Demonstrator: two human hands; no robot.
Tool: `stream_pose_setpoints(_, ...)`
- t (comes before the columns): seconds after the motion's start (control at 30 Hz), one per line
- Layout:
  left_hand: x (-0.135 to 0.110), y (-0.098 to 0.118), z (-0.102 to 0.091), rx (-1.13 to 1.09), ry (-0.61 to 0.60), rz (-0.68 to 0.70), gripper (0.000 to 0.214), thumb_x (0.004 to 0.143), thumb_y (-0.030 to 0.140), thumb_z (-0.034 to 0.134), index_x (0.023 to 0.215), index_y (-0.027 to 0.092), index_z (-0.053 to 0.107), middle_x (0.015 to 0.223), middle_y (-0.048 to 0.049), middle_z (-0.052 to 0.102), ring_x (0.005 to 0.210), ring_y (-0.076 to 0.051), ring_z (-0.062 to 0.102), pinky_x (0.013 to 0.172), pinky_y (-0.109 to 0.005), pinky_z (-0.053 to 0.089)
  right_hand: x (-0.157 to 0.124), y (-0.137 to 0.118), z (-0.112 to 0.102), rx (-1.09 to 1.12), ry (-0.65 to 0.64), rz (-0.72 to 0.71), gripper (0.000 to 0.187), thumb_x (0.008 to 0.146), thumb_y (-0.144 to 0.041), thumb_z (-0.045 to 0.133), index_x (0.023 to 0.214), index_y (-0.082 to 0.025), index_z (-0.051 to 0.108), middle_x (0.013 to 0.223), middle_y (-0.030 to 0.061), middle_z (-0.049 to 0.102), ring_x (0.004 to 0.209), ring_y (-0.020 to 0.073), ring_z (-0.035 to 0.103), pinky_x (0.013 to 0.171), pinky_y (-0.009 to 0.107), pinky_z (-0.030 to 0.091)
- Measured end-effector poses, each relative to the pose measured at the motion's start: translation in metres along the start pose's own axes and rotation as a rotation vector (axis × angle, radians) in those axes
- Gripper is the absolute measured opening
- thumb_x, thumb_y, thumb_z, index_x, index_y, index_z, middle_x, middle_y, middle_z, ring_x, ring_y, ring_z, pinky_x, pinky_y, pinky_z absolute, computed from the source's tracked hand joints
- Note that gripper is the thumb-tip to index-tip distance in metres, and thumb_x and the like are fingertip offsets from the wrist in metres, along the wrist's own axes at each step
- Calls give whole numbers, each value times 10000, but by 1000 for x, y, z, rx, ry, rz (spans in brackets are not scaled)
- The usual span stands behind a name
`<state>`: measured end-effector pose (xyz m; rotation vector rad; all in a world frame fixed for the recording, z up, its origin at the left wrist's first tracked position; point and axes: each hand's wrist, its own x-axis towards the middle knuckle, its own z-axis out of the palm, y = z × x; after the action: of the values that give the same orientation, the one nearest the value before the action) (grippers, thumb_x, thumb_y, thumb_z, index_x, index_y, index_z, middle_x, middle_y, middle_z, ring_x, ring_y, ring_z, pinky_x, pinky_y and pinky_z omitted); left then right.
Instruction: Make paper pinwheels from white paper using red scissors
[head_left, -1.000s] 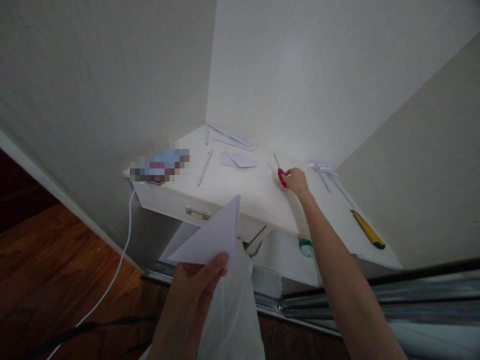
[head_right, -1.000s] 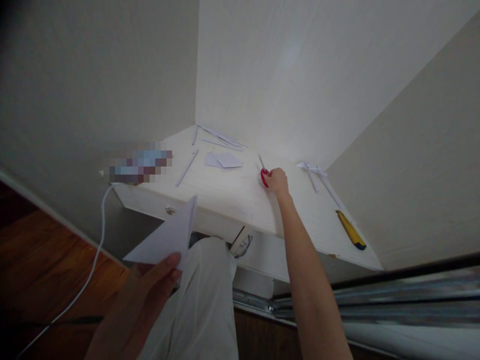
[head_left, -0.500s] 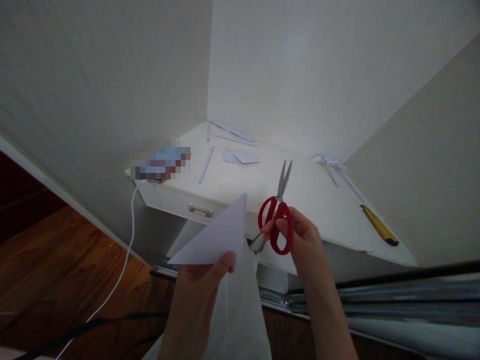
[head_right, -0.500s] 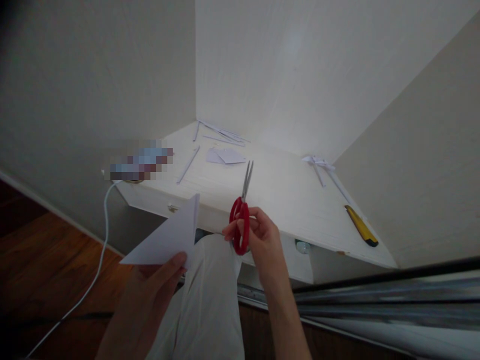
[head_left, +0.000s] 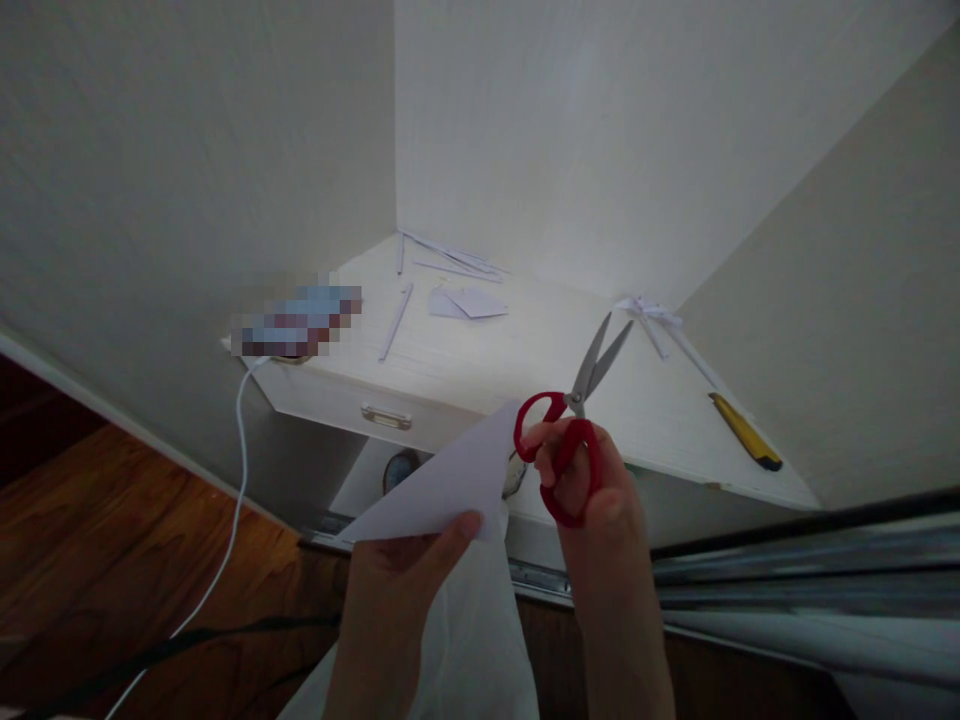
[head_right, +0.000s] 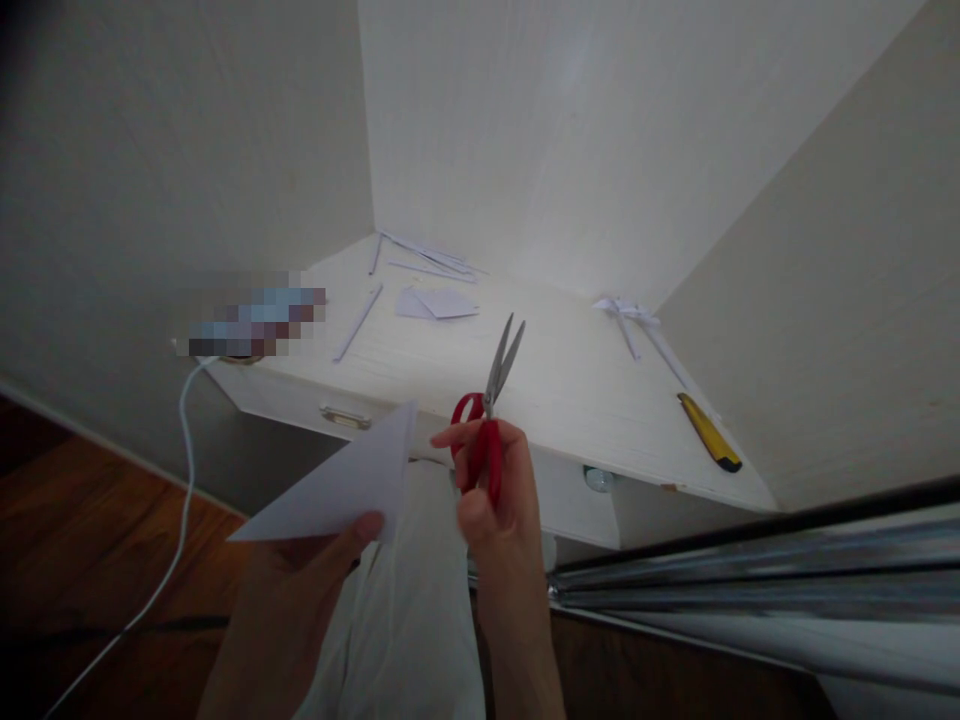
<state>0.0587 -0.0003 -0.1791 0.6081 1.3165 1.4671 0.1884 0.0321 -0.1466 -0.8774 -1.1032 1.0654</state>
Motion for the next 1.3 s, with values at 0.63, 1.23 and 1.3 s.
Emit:
stream_pose_setpoints(0.63,13,5,-16,-50,-75,-29,147,661,270,806,720,186,701,558,38,682,511,-97,609,491,-152,474,-32,5,8,-37,269,209,277,664,-127,764,823,-237,564,689,-83,567,636,78,533,632,176,458)
stream_pose_setpoints(1.23,32,8,-32,-11,-343,-148,82,677,283,797,679,202,792,601,-24,745,550,-156,699,566,-208,564,-36,-3,2,-98,238,219,260,698,-93,715,817,-250,546,697,-89,549,628,64,502,618,160,418)
stream_pose_setpoints(1.3,37,10,-37,169,-423,-69,77,719,275,765,718,206,799,676,-36,768,655,-174,714,650,-227,564,-36,-3,-2,-147,202,257,277,699,-119,725,850,-256,537,724,-84,554,636,75,504,630,182,426)
